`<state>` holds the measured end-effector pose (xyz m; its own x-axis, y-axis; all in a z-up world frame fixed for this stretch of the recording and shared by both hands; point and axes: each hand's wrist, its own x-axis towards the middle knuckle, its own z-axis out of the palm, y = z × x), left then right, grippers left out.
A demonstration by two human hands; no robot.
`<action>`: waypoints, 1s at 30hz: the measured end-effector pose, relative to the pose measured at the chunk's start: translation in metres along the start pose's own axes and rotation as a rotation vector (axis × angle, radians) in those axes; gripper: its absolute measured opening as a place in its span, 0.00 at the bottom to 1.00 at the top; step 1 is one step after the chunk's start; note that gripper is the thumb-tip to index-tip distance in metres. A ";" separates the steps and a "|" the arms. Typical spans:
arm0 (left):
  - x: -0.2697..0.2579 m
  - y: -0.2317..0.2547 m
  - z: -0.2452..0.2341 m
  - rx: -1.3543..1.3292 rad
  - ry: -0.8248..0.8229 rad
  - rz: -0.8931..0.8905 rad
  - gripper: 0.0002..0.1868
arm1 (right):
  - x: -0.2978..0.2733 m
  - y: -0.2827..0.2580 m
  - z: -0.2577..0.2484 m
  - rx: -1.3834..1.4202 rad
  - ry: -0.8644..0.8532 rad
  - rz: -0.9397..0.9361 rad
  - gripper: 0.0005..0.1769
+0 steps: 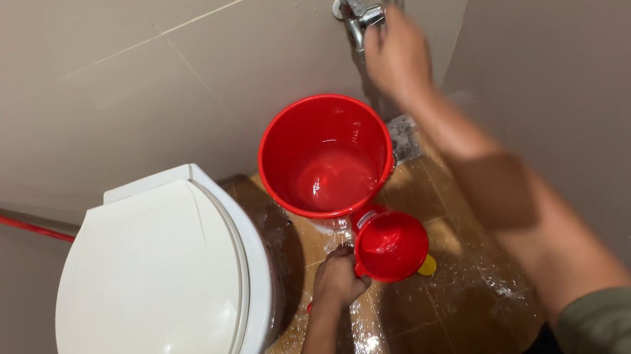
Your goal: Scrubbing a bathroom floor and drain area and removing hair debris.
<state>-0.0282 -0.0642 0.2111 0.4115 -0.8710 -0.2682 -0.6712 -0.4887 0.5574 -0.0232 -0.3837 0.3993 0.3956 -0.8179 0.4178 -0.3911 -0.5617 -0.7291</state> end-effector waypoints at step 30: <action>-0.004 0.035 -0.040 -0.140 -0.017 0.052 0.24 | -0.035 0.085 0.044 -0.365 -0.273 0.093 0.26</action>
<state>-0.0289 -0.0756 0.2636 0.3670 -0.8964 -0.2487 -0.5981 -0.4322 0.6749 -0.0335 -0.3974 0.2995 0.5301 -0.8314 0.1665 -0.6826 -0.5349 -0.4980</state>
